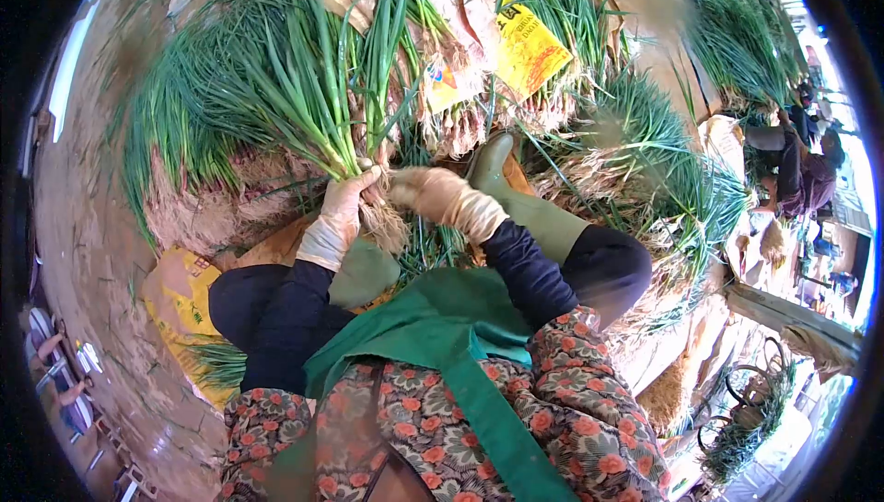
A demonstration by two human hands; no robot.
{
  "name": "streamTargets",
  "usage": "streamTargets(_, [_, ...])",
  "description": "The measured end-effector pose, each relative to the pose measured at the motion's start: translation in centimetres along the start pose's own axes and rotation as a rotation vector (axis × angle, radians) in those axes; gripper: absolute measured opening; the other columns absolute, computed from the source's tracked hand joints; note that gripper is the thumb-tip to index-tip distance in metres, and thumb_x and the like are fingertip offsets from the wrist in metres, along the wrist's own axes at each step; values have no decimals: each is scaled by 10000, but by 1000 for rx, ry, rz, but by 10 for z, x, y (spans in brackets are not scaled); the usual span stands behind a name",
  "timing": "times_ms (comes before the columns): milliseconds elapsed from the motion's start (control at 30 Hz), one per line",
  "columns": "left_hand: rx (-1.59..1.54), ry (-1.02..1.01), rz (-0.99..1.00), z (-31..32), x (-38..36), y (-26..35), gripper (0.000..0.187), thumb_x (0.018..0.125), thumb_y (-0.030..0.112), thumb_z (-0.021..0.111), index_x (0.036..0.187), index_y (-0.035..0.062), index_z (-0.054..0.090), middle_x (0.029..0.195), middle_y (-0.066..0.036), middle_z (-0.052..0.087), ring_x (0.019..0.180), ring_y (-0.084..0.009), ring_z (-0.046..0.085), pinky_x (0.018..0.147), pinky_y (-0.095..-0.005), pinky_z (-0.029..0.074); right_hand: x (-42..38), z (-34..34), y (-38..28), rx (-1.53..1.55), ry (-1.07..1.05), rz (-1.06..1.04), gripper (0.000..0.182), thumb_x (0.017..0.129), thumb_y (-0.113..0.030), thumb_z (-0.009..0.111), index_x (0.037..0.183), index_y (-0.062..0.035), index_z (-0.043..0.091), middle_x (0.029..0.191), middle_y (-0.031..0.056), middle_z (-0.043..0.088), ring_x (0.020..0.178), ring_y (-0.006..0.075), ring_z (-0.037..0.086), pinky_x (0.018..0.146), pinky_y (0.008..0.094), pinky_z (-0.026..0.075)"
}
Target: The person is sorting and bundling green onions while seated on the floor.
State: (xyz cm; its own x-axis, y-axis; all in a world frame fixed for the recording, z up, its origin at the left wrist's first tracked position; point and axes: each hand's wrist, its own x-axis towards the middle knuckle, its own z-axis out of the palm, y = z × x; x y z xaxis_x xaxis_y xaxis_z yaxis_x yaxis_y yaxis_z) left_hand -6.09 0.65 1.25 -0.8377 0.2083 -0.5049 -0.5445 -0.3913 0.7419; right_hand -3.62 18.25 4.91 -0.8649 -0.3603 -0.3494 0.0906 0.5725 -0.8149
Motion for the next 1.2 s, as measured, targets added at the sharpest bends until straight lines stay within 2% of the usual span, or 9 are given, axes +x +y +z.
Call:
streamTargets(200, [111,20,-71,16,-6,0,125,710,-29,657,801,15,584,666,-63,607,506,-124,551,437,-231,430,43,0,8,442,300,-60,401,851,-329,556,989,48,558,825,158,620,777,212,588,721,308,454])
streamTargets(367, [44,-42,-22,15,-9,6,139,733,26,654,838,3,567,697,-90,610,511,-139,551,434,-240,450,64,6,-2,-307,483,231,399,870,-396,454,952,-21,565,789,191,607,749,325,594,705,385,468])
streamTargets(500, [-87,-89,-22,13,-5,2,138,758,102,647,827,10,571,687,-74,608,524,-122,540,469,-238,453,89,-2,56,288,648,373,437,859,-459,458,836,-56,626,694,143,621,651,289,595,636,384,448])
streamTargets(667, [-51,-285,-100,-5,9,-3,137,790,144,628,818,15,591,634,-60,594,515,-135,556,452,-242,449,93,-19,105,-410,822,-5,503,874,-499,373,876,-50,600,697,131,616,707,300,605,623,377,469])
streamTargets(733, [-167,-241,-139,1,-1,10,144,796,167,629,813,29,592,620,-54,587,502,-134,551,442,-240,445,72,-57,84,-106,690,484,507,866,-522,379,818,-68,598,630,86,588,619,261,582,539,347,444])
streamTargets(900, [-166,-114,-181,-6,0,0,168,800,195,638,867,47,596,699,-54,606,553,-139,568,451,-244,432,38,-104,91,1151,676,403,468,773,-534,574,982,-116,575,591,-22,502,394,70,304,409,249,325])
streamTargets(933, [-201,-142,-180,-5,4,-6,188,807,199,628,896,37,590,723,-51,604,591,-137,567,496,-250,441,46,-96,99,1015,369,525,462,786,-476,595,1038,-90,558,648,14,564,457,109,439,470,258,400])
streamTargets(1100, [-152,-137,-216,7,-4,-4,285,814,242,615,974,11,574,850,-73,622,745,-161,597,634,-279,484,54,-42,23,-353,799,89,376,817,-300,604,1024,12,570,832,125,650,762,236,633,650,357,491])
streamTargets(1200, [-27,-90,-231,-1,1,-13,264,800,252,639,939,36,577,808,-59,620,669,-160,597,578,-291,499,63,-18,26,485,-100,419,344,871,-244,539,1115,-2,537,895,48,622,737,126,563,634,284,481])
